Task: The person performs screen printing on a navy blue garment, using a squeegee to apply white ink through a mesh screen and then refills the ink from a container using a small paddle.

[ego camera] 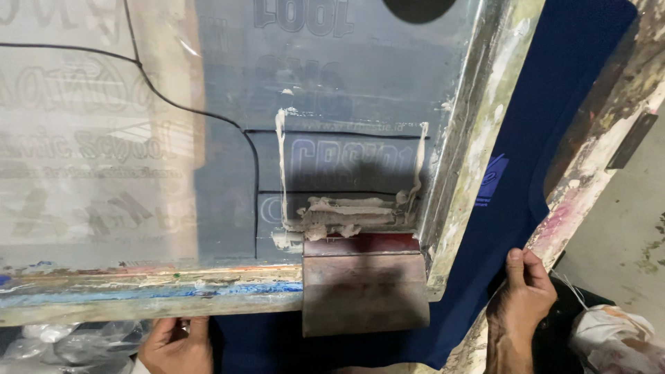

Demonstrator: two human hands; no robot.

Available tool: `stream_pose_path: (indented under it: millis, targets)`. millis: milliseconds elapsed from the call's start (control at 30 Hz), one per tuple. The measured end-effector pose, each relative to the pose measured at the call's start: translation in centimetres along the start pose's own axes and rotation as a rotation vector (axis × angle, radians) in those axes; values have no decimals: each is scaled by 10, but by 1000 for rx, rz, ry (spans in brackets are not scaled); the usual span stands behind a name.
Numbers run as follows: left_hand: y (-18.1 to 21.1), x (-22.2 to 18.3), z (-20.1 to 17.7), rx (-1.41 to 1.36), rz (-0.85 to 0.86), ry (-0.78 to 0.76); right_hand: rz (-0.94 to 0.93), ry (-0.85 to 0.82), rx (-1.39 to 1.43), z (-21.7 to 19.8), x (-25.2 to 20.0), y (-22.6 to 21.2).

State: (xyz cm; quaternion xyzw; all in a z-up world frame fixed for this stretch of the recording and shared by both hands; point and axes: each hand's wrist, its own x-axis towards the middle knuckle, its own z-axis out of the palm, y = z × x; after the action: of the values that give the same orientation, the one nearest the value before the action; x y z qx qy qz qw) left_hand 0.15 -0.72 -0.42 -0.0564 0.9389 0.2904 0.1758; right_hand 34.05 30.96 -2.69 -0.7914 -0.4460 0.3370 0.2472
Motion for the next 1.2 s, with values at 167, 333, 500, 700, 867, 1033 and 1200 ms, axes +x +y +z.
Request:
stream_pose_path:
  millis: [167, 333, 500, 700, 867, 1033, 1200]
  targets:
    - [-6, 3, 1, -72, 94, 46, 26, -50, 53, -6, 1, 5]
    - [-16, 3, -3, -150, 34, -51, -16, -30, -109, -17, 4, 20]
    - [-11, 1, -2, -152, 22, -35, -106, 2, -207, -13, 3, 17]
    - [-14, 1, -1, -126, -7, -34, -27, -5, -192, -14, 4, 13]
    - [-21, 3, -3, -22, -75, -26, 32, -54, -341, -18, 0, -7]
    - [-26, 7, -10, 81, -13, -99, -331, -186, -283, -52, 56, 110]
    - [-16, 10, -11, 35, -119, -109, -445, -282, -390, -70, 83, 144]
